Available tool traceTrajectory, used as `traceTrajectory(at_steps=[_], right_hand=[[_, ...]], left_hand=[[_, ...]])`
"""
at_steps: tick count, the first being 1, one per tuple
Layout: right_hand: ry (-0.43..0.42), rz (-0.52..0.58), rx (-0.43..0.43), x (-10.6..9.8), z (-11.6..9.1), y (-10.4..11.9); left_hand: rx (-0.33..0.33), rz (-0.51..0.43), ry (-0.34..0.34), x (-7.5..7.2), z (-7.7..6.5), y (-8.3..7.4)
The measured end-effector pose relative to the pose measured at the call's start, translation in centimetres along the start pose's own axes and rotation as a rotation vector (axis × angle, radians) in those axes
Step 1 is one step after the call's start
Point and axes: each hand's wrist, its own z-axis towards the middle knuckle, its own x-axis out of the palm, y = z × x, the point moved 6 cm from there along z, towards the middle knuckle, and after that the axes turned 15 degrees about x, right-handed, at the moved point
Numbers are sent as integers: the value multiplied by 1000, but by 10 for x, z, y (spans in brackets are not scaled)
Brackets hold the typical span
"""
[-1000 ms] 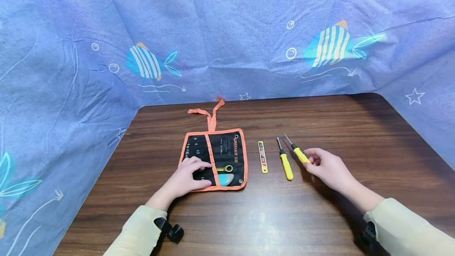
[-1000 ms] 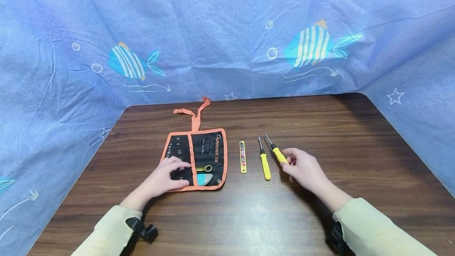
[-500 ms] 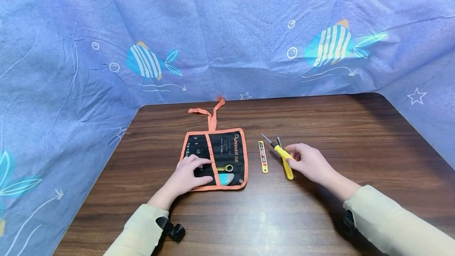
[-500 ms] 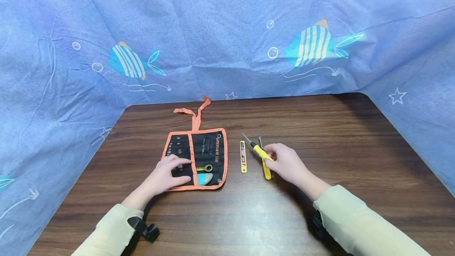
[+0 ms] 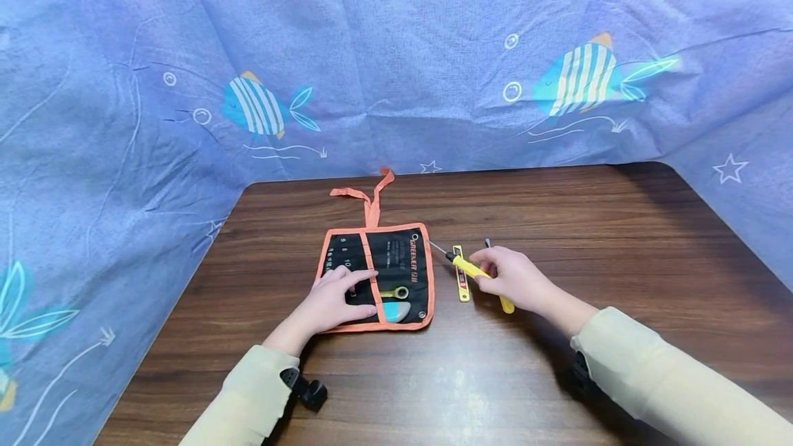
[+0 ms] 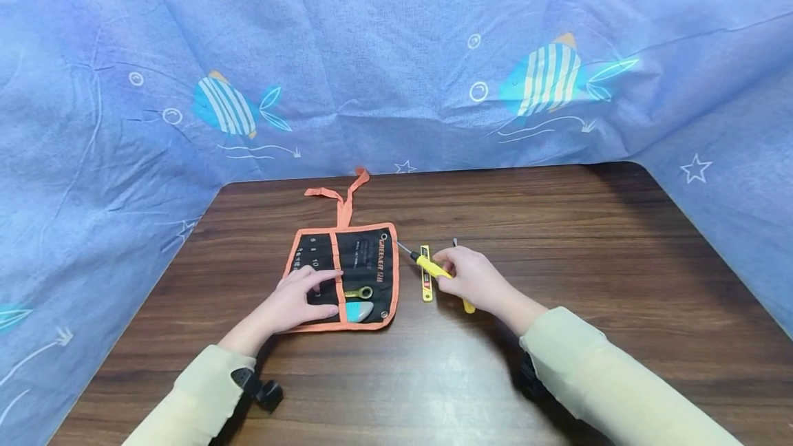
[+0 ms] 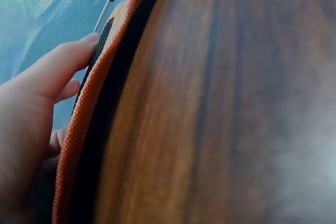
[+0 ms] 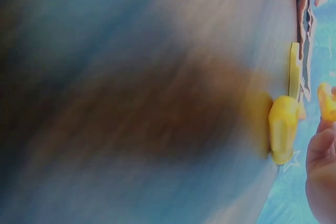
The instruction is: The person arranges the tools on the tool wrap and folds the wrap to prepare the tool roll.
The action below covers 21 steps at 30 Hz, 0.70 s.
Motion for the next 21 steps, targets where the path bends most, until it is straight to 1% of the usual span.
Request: traceTrajectory(at_steps=[4, 11, 15, 21], right_hand=[[41, -5, 3, 5, 4, 6], [57, -28, -28, 10, 8, 13], [84, -53, -68, 14, 11, 18], [149, -86, -154, 22, 17, 30]], left_hand=[[15, -17, 53, -1, 3, -2], [-20, -34, 136, 0, 8, 2], [-51, -39, 150, 0, 9, 4], [-90, -67, 137, -1, 8, 4]])
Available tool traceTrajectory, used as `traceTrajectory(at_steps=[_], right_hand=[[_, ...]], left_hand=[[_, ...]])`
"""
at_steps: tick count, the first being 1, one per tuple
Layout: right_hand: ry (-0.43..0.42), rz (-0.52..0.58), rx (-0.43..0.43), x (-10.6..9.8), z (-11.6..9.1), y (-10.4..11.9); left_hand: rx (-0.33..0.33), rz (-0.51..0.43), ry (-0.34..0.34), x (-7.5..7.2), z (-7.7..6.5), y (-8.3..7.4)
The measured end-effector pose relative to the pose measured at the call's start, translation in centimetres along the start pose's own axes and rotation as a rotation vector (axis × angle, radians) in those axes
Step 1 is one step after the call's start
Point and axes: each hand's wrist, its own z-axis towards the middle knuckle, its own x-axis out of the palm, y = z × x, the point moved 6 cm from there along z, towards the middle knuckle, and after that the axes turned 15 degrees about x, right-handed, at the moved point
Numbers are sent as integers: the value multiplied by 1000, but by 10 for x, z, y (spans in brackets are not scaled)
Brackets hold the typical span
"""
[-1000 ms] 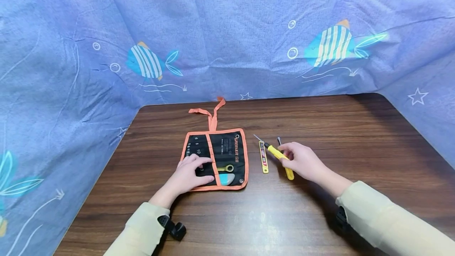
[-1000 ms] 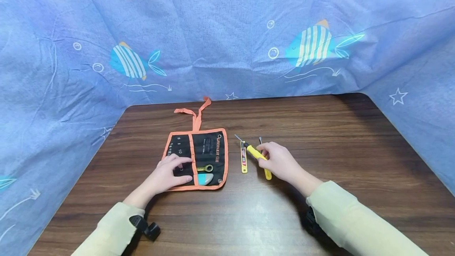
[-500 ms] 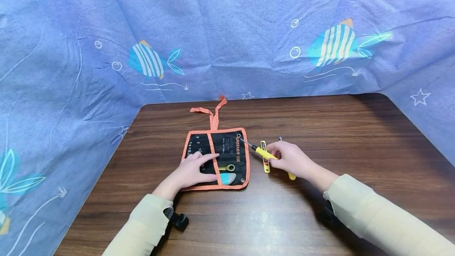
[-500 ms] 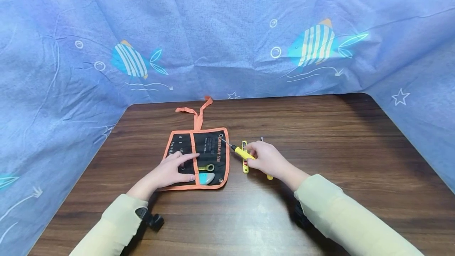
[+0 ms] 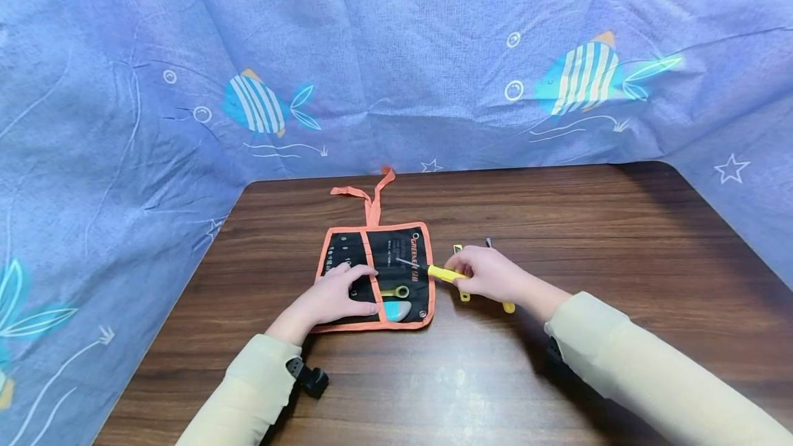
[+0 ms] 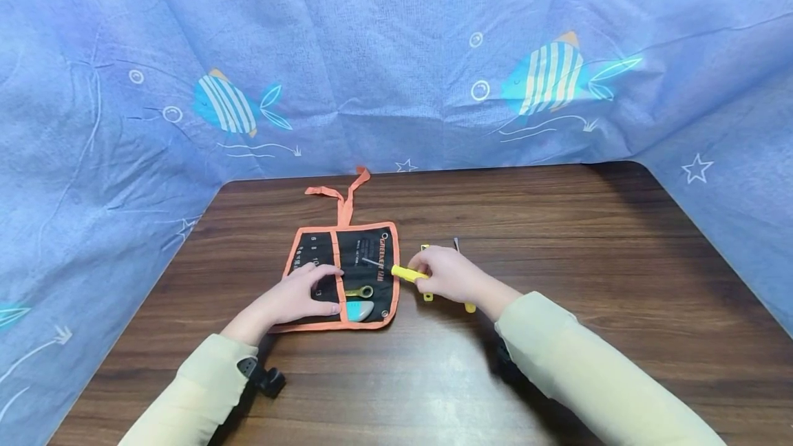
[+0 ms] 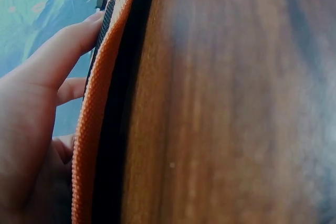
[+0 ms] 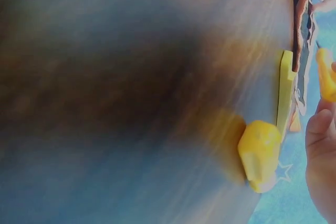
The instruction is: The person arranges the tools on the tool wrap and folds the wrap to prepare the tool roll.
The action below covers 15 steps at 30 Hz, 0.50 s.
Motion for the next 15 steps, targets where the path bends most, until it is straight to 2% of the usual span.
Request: traceTrajectory(at_steps=[3, 8, 15], right_hand=[[33, -25, -25, 4, 4, 4], [77, -53, -14, 10, 13, 8], [90, -60, -42, 17, 28, 19]], left_hand=[[-2, -10, -6, 0, 0, 0], [-7, -19, -18, 0, 0, 2], [-5, -13, -37, 1, -1, 2]])
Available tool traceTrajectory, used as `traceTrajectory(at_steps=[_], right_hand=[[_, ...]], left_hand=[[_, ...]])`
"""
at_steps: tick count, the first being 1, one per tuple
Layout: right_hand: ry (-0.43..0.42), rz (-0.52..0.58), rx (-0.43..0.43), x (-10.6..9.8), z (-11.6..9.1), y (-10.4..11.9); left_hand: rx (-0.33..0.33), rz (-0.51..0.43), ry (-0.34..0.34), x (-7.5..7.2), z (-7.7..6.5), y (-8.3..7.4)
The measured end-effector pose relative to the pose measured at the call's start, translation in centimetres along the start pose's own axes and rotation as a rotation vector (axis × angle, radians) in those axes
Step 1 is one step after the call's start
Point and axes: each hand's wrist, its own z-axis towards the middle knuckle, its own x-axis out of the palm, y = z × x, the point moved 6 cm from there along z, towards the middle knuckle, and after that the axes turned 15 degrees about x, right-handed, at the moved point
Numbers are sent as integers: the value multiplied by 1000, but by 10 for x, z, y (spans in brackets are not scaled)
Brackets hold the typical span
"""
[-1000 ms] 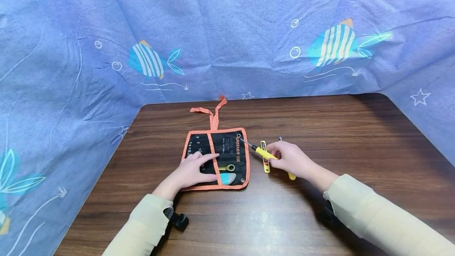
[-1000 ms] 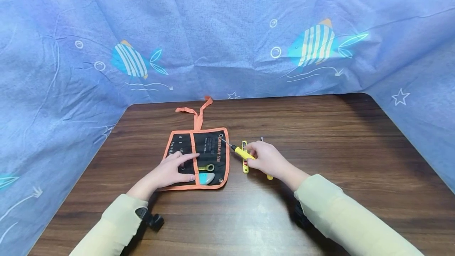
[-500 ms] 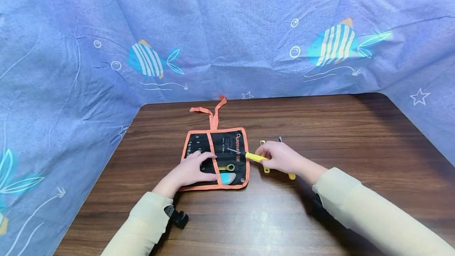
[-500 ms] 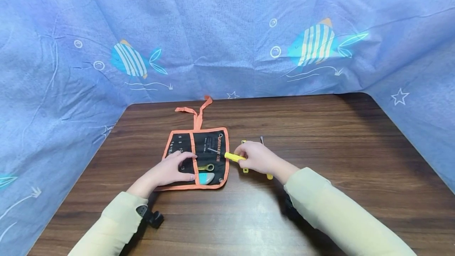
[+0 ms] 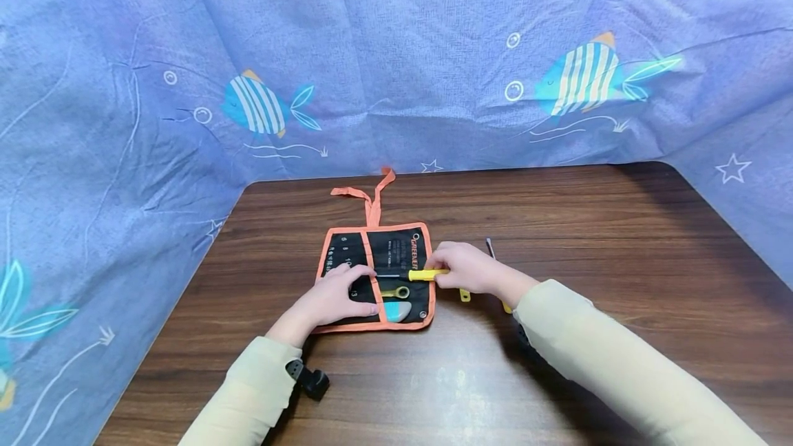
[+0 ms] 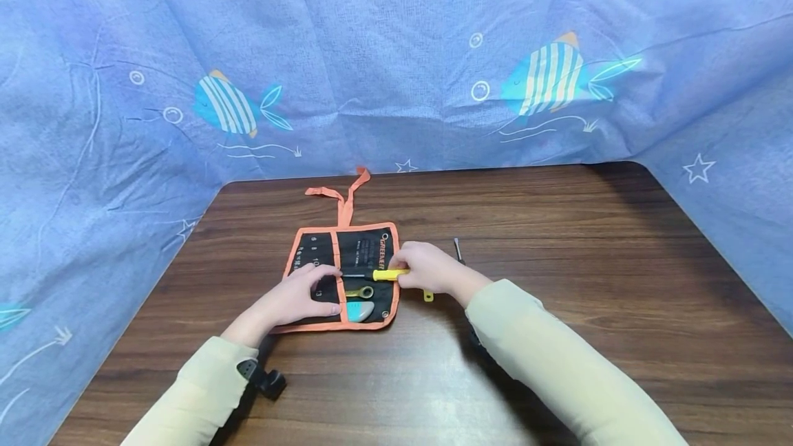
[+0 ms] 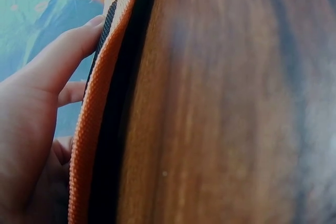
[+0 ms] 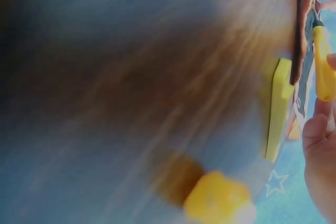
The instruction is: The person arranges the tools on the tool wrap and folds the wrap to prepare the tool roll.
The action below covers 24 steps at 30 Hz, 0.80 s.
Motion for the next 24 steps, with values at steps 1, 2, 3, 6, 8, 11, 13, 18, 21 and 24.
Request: traceTrajectory(at_steps=[1, 2, 3, 6, 8, 11, 13, 18, 21, 24], right_hand=[[2, -1, 5, 1, 2, 2], [4, 0, 4, 2, 4, 4], [8, -1, 1, 3, 6, 5], [15, 3, -4, 5, 10, 10], [14, 3, -10, 6, 12, 11], [12, -2, -11, 8, 14, 13], [17, -4, -16, 11, 16, 14], [31, -17, -26, 17, 22, 19], [28, -36, -27, 20, 26, 22], [17, -52, -27, 21, 28, 23]], left_hand=[[1, 1, -2, 0, 0, 0], [2, 2, -4, 0, 0, 0], [2, 2, -5, 1, 0, 0], [5, 4, -9, 0, 0, 0], [7, 6, -10, 0, 0, 0], [11, 11, -9, 0, 0, 0], [13, 14, -9, 0, 0, -1], [13, 8, -6, 0, -1, -1], [9, -1, -7, 0, -2, -1], [11, -4, -14, -1, -2, -1]])
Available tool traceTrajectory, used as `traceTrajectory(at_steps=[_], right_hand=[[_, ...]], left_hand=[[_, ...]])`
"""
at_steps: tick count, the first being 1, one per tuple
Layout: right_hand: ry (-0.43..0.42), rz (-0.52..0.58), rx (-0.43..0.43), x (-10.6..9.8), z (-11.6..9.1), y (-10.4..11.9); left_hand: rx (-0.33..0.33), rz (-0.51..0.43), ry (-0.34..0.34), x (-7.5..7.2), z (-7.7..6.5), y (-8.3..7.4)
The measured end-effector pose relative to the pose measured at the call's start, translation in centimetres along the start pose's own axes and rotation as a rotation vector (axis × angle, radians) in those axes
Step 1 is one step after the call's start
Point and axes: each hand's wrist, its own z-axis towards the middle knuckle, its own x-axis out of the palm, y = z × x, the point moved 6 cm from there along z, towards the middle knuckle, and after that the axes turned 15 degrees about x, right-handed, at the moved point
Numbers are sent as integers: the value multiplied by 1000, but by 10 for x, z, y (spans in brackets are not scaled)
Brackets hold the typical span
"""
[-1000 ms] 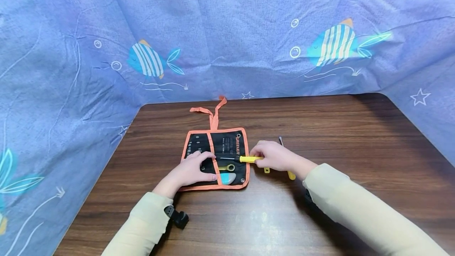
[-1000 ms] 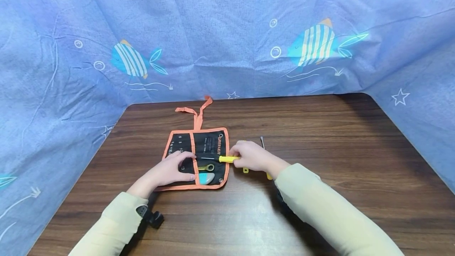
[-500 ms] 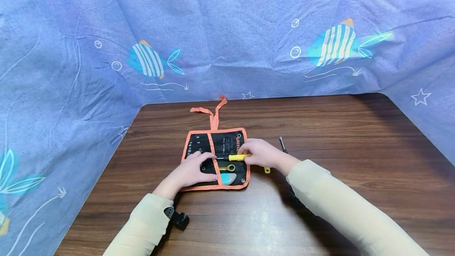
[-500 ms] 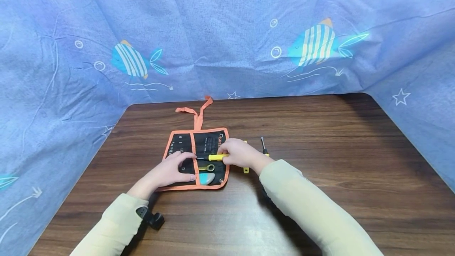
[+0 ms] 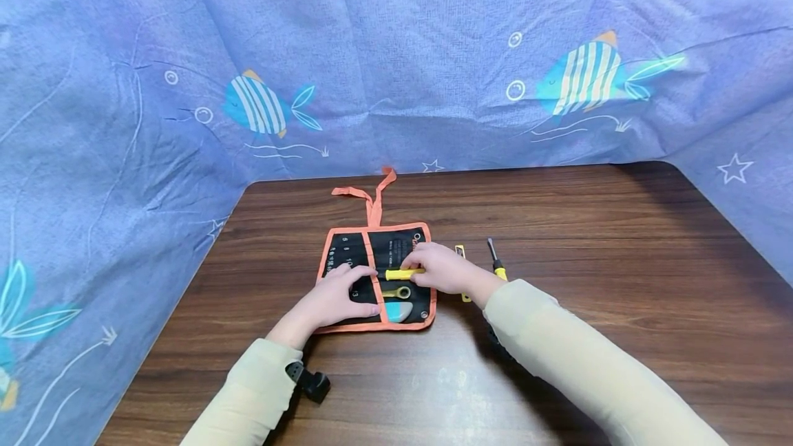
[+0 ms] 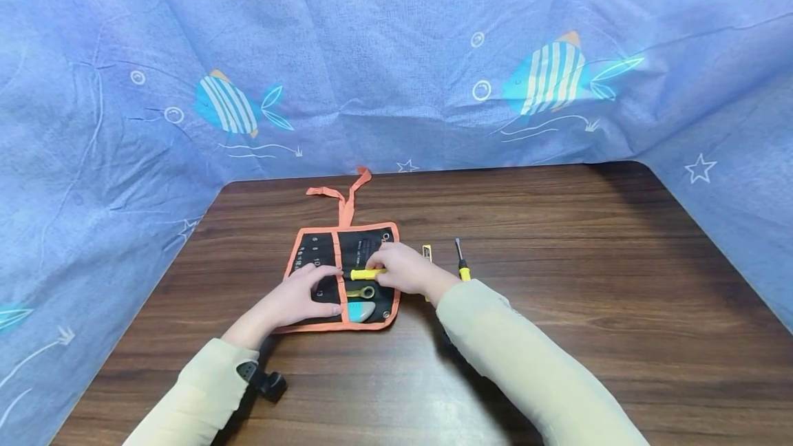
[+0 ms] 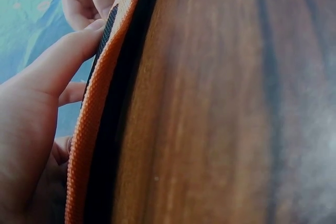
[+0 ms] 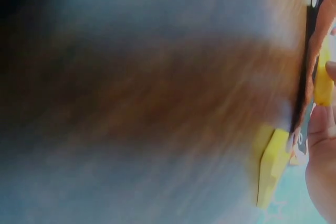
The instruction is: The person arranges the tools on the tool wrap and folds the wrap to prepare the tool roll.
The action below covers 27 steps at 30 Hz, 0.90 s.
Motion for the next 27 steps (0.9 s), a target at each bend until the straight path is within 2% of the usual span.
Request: traceTrajectory(at_steps=[7, 14, 27], right_hand=[[-21, -3, 51, -6, -6, -7], [-39, -33, 63, -7, -7, -7], [-36, -41, 62, -1, -2, 1]], left_hand=[[36, 41, -53, -1, -3, 0], [31, 23, -121, 1, -7, 2], [52, 33, -142, 3, -6, 1]])
